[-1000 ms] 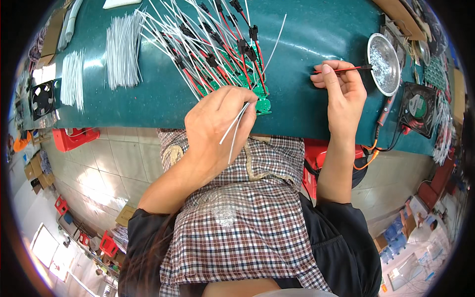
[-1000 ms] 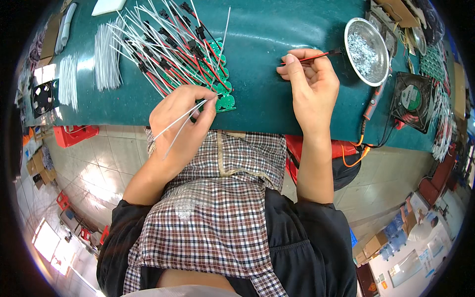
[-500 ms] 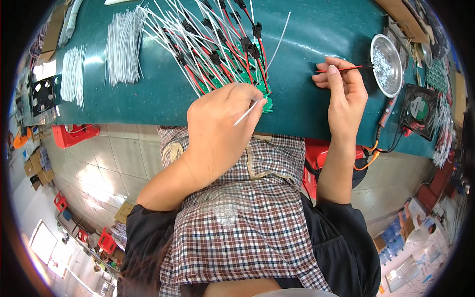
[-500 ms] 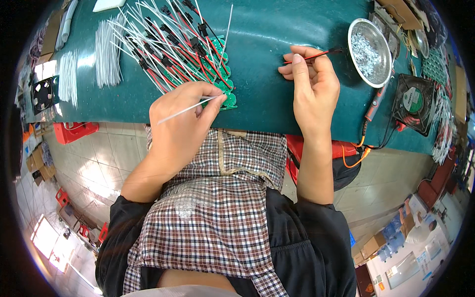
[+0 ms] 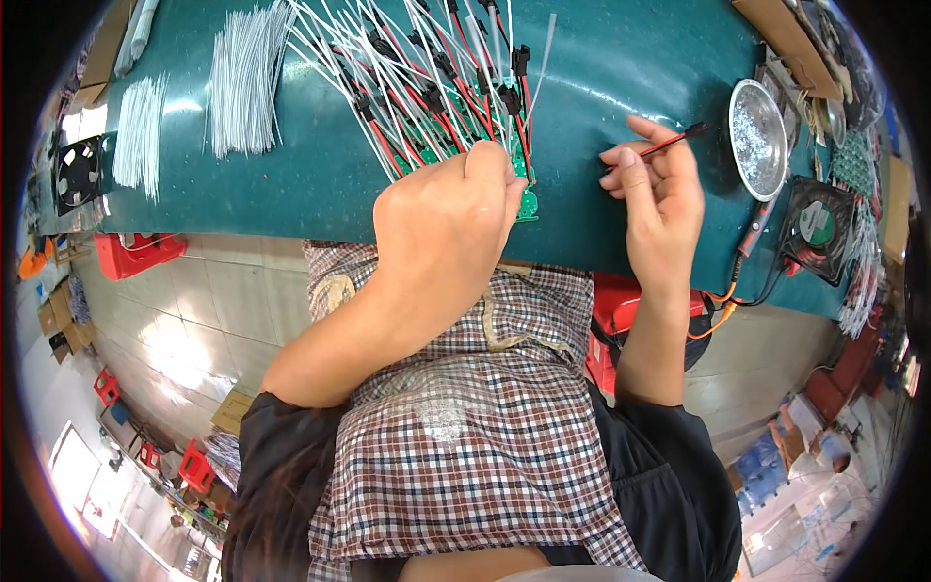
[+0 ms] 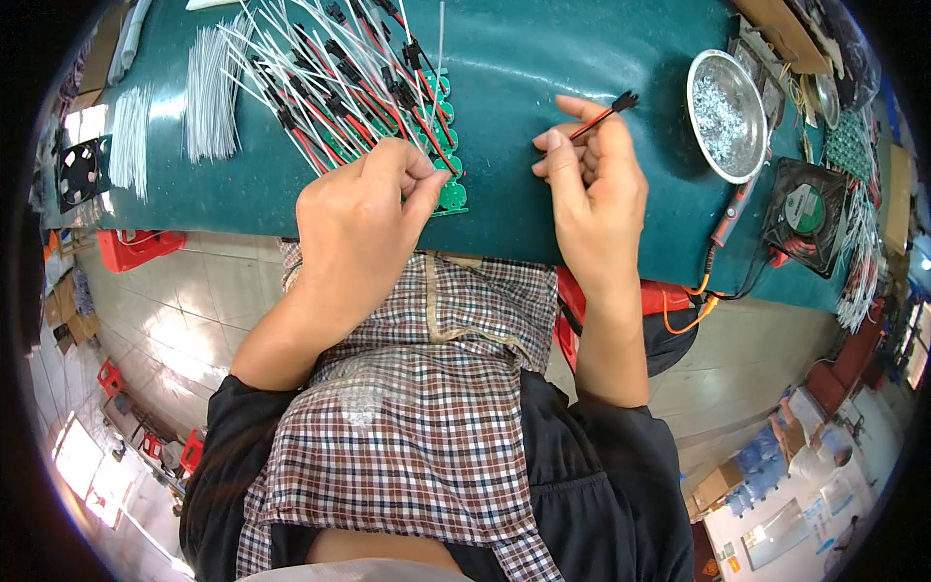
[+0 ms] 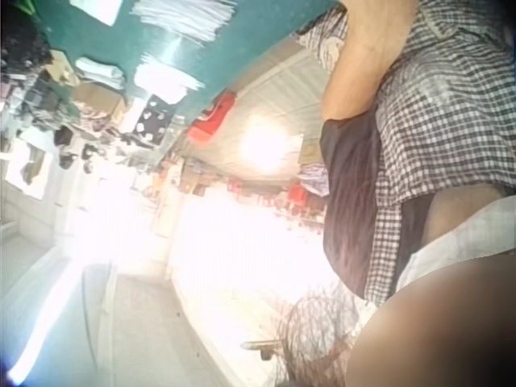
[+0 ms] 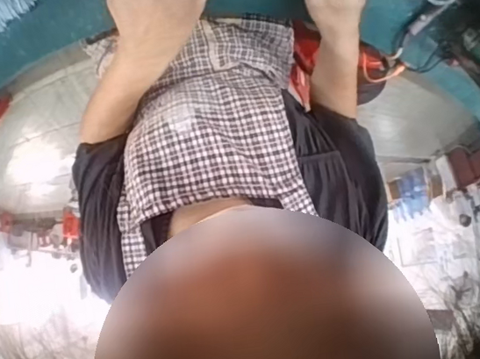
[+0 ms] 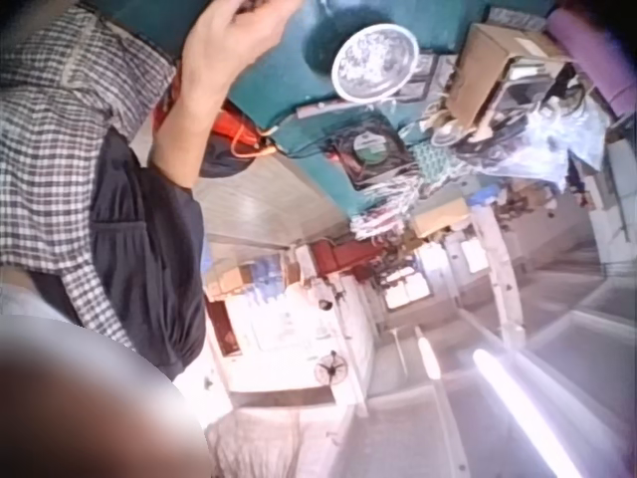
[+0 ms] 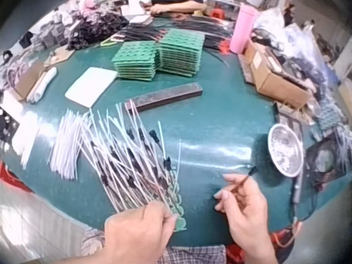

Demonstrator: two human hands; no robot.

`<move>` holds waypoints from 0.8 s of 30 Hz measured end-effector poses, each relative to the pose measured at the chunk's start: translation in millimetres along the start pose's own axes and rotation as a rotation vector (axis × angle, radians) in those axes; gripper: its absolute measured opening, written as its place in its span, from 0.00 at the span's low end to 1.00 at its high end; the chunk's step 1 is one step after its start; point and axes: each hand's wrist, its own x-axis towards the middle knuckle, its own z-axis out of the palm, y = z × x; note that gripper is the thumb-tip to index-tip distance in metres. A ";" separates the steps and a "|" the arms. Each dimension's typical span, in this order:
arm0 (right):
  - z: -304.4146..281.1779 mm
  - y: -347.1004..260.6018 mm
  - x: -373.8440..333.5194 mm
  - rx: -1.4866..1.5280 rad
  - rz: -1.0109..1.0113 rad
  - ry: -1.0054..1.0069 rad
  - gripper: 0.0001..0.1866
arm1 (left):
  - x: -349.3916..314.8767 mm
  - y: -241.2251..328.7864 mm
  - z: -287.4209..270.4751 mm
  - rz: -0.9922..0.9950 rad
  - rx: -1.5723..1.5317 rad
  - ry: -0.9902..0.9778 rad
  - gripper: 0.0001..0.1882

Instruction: Assembling wires and connectors onto circular LED circuit board modules at a factory workbench.

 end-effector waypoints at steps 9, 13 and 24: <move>2.2 2.9 -7.1 0.000 0.008 0.033 0.12 | -2.3 0.3 -2.2 0.005 -0.024 0.004 0.10; -0.2 12.1 -8.0 -0.052 -0.008 0.074 0.08 | -1.9 -2.2 -4.4 0.014 -0.065 0.023 0.08; 33.5 -32.7 -41.0 0.169 -0.017 -0.107 0.06 | -19.7 -24.4 -76.1 -0.340 -0.420 0.035 0.04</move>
